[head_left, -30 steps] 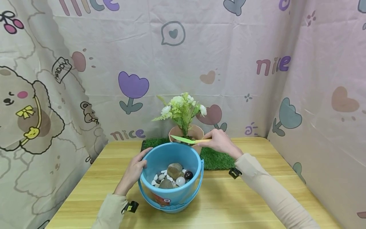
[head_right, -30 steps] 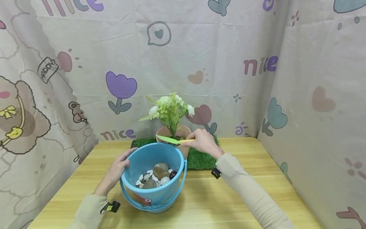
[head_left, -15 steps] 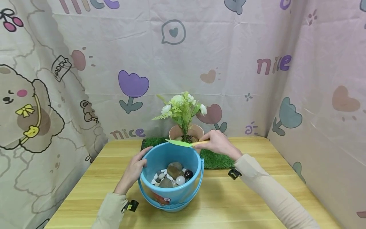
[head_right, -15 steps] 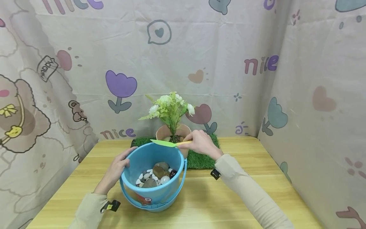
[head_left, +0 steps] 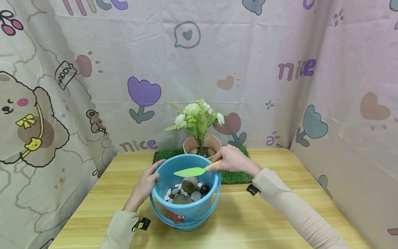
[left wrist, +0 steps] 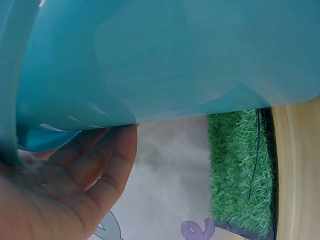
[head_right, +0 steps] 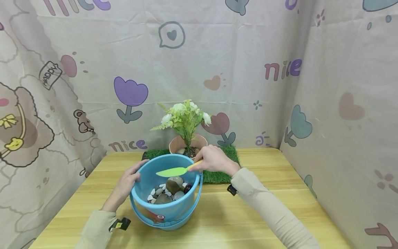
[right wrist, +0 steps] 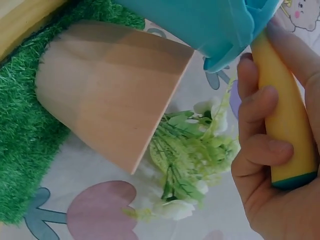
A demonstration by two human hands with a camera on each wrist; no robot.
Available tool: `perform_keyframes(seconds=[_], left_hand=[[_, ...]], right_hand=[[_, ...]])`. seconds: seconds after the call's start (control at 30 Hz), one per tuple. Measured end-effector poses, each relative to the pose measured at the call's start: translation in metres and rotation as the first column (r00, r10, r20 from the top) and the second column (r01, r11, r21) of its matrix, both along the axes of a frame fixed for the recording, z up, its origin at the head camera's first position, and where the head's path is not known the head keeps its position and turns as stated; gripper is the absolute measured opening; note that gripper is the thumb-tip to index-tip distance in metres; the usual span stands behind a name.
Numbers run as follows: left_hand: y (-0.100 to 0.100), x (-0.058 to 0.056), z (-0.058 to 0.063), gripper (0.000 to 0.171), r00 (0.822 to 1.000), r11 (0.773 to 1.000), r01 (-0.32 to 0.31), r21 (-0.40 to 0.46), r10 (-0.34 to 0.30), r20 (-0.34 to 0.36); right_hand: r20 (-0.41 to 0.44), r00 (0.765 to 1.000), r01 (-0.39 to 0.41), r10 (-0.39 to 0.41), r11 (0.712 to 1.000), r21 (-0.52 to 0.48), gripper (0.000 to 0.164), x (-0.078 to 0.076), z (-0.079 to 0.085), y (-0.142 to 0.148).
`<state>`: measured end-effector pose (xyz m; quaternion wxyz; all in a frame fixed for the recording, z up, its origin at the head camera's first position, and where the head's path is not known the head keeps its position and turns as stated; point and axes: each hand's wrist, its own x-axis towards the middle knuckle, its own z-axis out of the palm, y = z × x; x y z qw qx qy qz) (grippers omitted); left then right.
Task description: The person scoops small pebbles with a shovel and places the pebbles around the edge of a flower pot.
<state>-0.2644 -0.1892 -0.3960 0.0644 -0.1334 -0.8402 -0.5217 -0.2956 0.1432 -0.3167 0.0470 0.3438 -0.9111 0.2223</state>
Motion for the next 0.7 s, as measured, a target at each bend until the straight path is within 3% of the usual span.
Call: perform_keyframes(seconds=[0.13, 0.33, 0.57, 0.7], left_hand=[[0.000, 0.000, 0.000, 0.061, 1.000, 1.000, 0.003, 0.003, -0.003, 0.005], [0.000, 0.000, 0.001, 0.062, 1.000, 1.000, 0.001, 0.009, -0.001, 0.009], [0.001, 0.000, 0.000, 0.061, 1.000, 1.000, -0.002, 0.008, 0.002, 0.007], [0.001, 0.000, -0.001, 0.061, 1.000, 1.000, -0.005, 0.011, 0.005, 0.010]], right_hand=[[-0.051, 0.997, -0.053, 0.058, 0.993, 0.110, 0.017, 0.002, 0.008, -0.005], [-0.125, 0.980, -0.114, 0.155, 0.951, 0.287, 0.026, 0.005, 0.027, -0.019], [-0.059, 0.984, -0.128, 0.169, 0.897, 0.423, 0.028, 0.010, 0.037, -0.027], [-0.012, 0.984, -0.153, 0.178, 0.879, 0.451, 0.030, 0.011, 0.037, -0.031]])
